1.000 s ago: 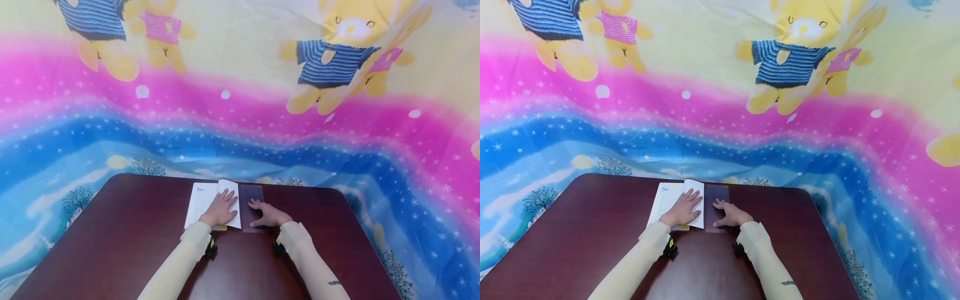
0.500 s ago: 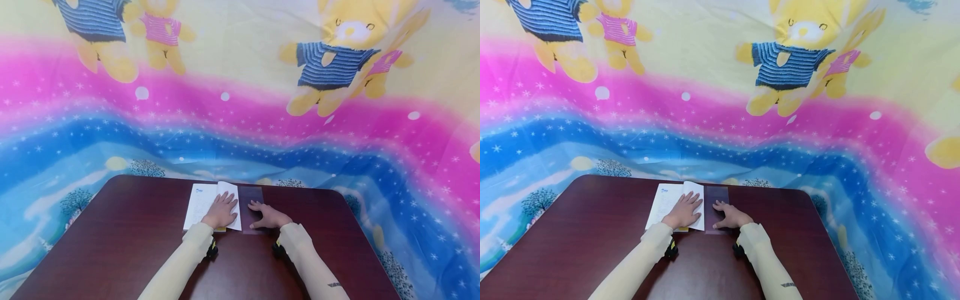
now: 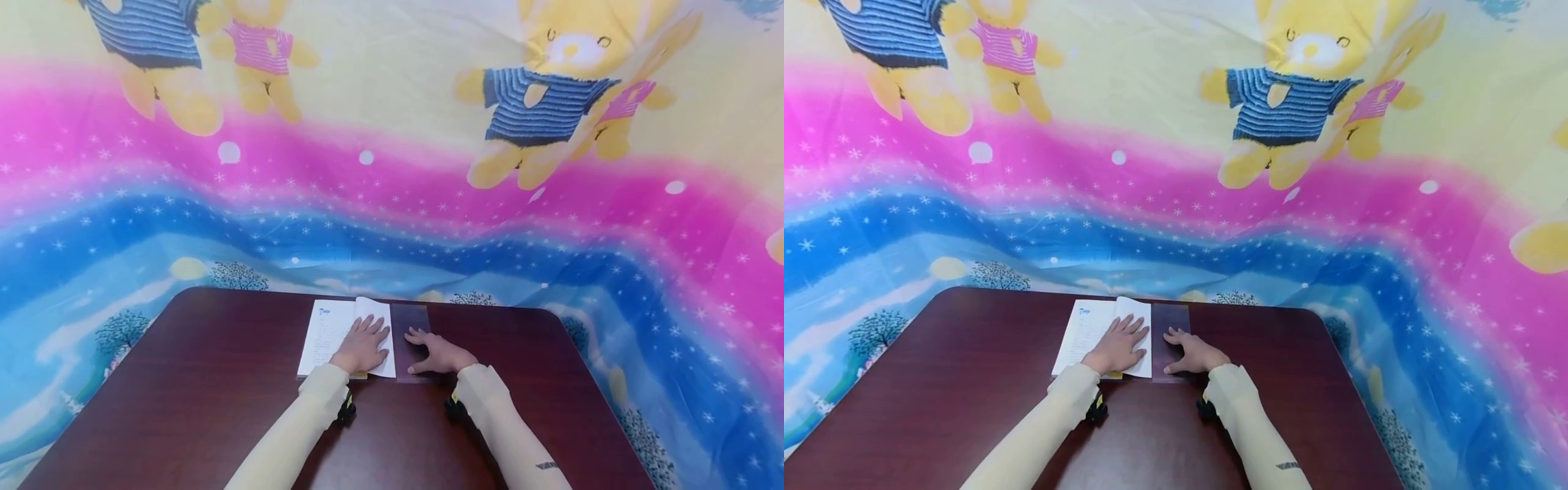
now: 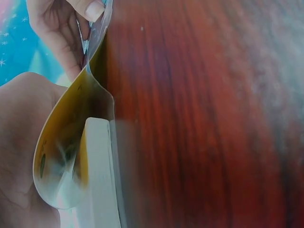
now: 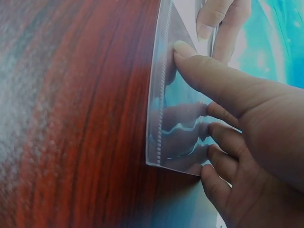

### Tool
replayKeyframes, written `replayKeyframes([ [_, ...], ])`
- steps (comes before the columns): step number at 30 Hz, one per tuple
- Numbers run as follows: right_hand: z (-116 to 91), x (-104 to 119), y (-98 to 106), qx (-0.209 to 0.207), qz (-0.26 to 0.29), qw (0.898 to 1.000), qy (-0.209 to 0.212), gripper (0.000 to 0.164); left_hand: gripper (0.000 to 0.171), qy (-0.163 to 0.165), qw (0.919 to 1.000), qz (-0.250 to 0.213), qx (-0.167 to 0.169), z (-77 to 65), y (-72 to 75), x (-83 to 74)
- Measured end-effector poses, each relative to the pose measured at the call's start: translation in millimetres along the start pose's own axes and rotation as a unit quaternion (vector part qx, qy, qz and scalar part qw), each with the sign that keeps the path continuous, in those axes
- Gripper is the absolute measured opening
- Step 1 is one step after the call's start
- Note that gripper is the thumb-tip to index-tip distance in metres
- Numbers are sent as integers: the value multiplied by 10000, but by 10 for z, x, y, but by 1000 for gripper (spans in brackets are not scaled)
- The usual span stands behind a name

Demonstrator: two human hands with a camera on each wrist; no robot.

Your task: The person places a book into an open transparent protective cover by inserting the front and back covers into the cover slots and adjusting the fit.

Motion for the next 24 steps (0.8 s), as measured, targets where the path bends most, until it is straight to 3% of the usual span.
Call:
replayKeyframes([
  [17, 15, -41, 13, 26, -32, 10000, -39, 83, 55, -115, 9999, -94, -68, 22, 20, -20],
  [24, 21, -42, 16, 27, 42, 10000, 31, 82, 56, -190, 9998, 42, -61, 42, -35, -14],
])
Point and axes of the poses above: each hand's wrist, its own z-axis towards the middle knuckle, its own y-axis out of the back of the hand, x = y × z, the point moved 2 cm from there along z, towards the middle knuckle
